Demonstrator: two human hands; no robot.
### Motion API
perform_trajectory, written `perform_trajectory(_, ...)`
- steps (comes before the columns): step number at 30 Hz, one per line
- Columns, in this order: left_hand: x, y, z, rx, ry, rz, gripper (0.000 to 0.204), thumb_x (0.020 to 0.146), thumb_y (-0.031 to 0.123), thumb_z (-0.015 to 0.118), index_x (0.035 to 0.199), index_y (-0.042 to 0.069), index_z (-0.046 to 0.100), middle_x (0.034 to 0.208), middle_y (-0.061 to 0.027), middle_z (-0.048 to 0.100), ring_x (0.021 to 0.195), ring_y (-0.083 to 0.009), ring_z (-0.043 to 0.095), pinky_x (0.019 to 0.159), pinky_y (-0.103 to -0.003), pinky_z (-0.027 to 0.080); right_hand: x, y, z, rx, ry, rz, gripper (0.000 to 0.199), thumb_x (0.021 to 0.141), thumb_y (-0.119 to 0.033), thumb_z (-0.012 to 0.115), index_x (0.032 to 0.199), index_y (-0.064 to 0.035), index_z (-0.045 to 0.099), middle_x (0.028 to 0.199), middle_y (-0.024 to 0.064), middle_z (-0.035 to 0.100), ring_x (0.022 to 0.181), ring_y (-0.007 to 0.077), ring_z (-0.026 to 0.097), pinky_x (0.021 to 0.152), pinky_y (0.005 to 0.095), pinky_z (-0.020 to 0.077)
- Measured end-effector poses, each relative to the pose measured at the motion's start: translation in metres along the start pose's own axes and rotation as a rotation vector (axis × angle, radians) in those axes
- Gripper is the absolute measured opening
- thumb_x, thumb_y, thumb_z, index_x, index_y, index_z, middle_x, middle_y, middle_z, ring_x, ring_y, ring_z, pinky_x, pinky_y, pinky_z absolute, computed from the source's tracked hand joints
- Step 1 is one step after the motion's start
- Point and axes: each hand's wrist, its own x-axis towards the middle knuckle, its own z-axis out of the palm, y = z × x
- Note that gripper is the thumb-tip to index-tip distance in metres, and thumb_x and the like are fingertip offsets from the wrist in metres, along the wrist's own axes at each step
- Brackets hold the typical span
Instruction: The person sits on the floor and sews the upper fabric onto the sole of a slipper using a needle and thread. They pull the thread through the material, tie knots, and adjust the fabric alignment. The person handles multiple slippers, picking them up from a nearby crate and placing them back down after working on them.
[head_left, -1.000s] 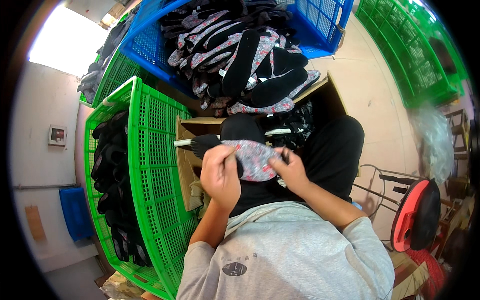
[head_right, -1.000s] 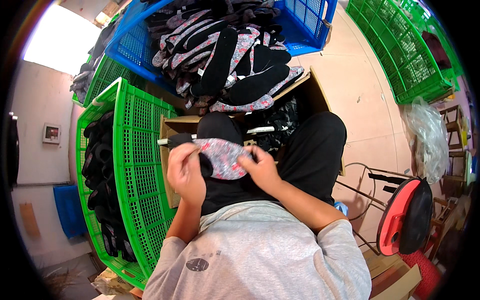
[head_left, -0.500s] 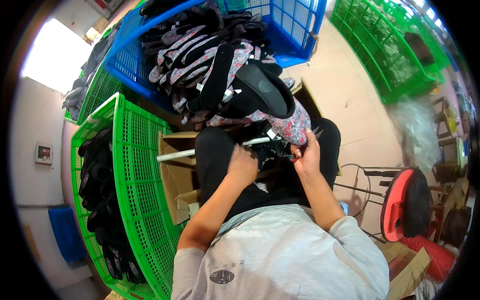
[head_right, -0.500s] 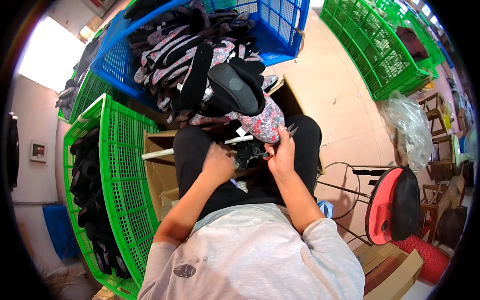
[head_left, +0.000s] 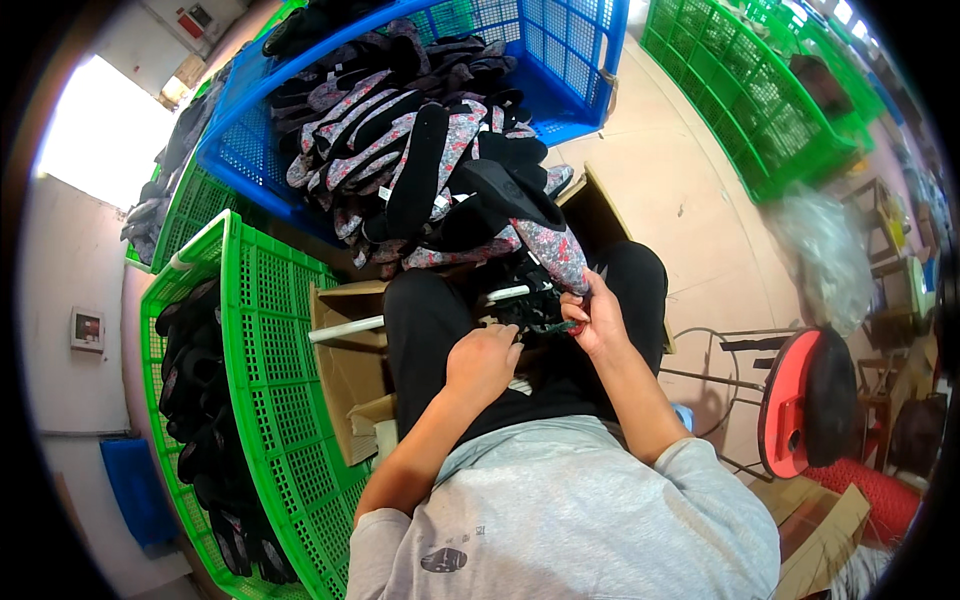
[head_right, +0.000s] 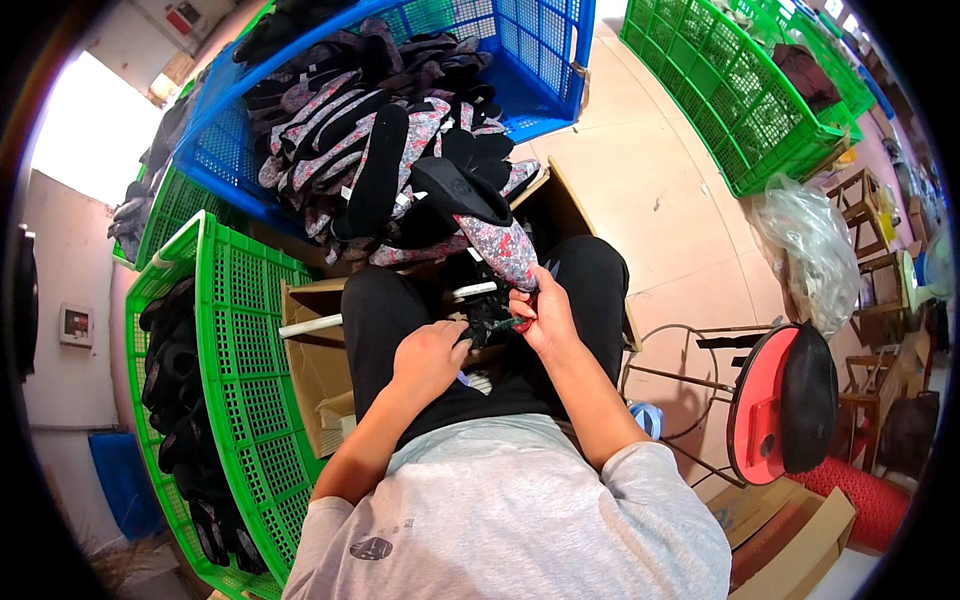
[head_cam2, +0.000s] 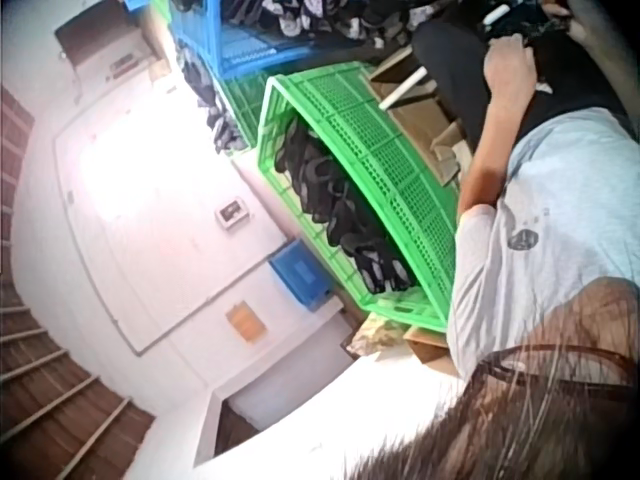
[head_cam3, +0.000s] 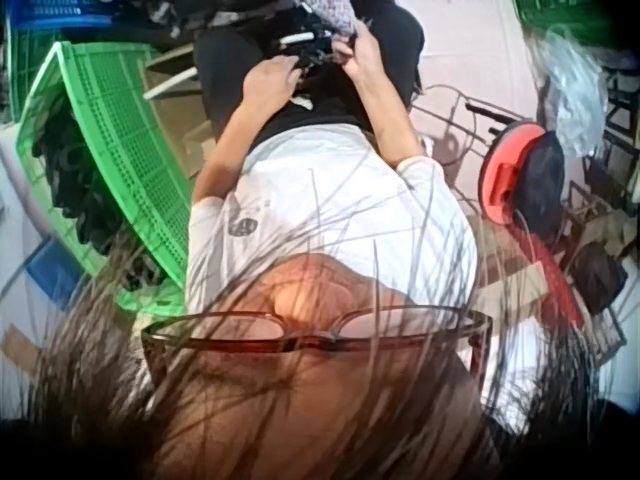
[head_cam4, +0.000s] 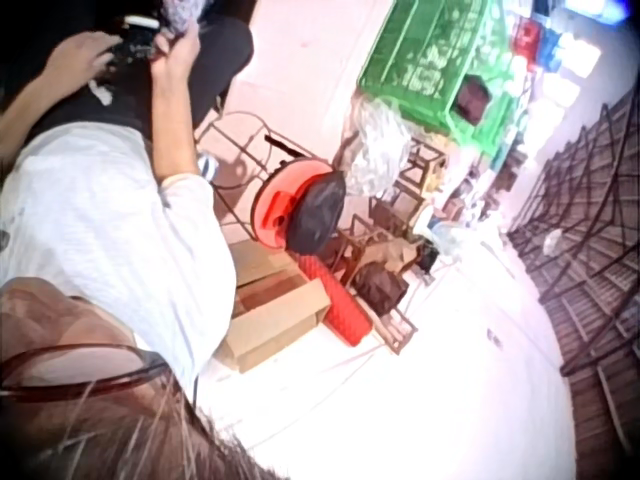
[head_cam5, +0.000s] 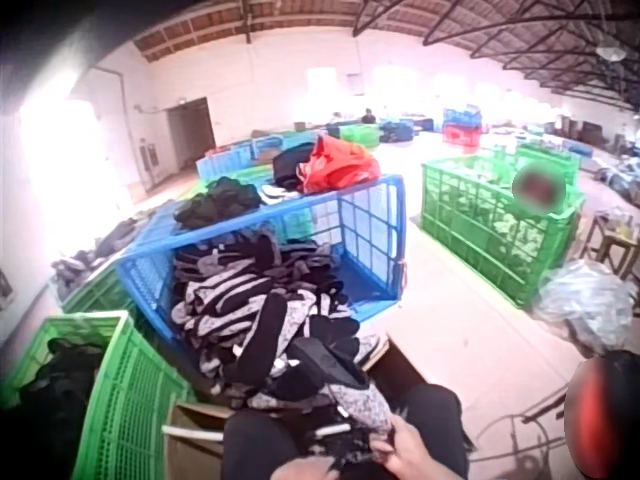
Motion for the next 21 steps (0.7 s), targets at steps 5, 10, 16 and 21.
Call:
perform_trajectory(5,-0.003,0.005,-0.011,-0.234,0.529,0.086,0.023,0.081,0.004,0.067,0.104,0.002,0.069,0.102,-0.0147,0.070,0.095,-0.0321,0.066,0.084,-0.039,0.052,-0.011,-0.001,0.010,-0.279,-0.003,-0.127,0.016,0.096,-0.020,0.058,0.094,-0.0065,0.051,0.073,0.0024,0.051,0.052,0.0101,0.044,0.039,0.0217,0.0282)
perform_trajectory(10,0.015,0.013,-0.039,-0.173,0.723,0.211,0.030,0.078,0.002,0.069,0.107,-0.003,0.065,0.110,-0.0176,0.064,0.103,-0.0361,0.059,0.092,-0.044,0.047,-0.030,-0.005,0.028,-0.580,0.055,-0.342,0.016,0.093,-0.019,0.062,0.102,-0.0073,0.058,0.075,-0.0022,0.056,0.050,0.0044,0.042,0.041,0.0207,0.0283)
perform_trajectory(16,0.036,0.016,-0.011,-1.062,0.289,-0.221,0.036,0.094,0.005,0.063,0.128,-0.003,0.053,0.113,-0.0098,0.062,0.099,-0.0106,0.060,0.086,-0.025,0.050,-0.043,-0.019,0.013,-0.865,-0.190,-0.473,0.028,0.089,-0.016,0.067,0.112,-0.0016,0.060,0.090,0.0008,0.063,0.070,0.0040,0.055,0.059,0.0191,0.0428)
perform_trajectory(21,0.041,0.030,0.002,-0.753,0.184,-0.215,0.018,0.096,0.010,0.062,0.110,0.000,0.057,0.102,-0.0054,0.066,0.090,-0.0107,0.062,0.081,-0.028,0.050,-0.055,-0.035,0.007,-1.067,-0.339,-0.656,0.027,0.085,-0.004,0.069,0.110,0.0026,0.063,0.106,0.0067,0.064,0.096,0.0114,0.059,0.089,0.0271,0.0462)
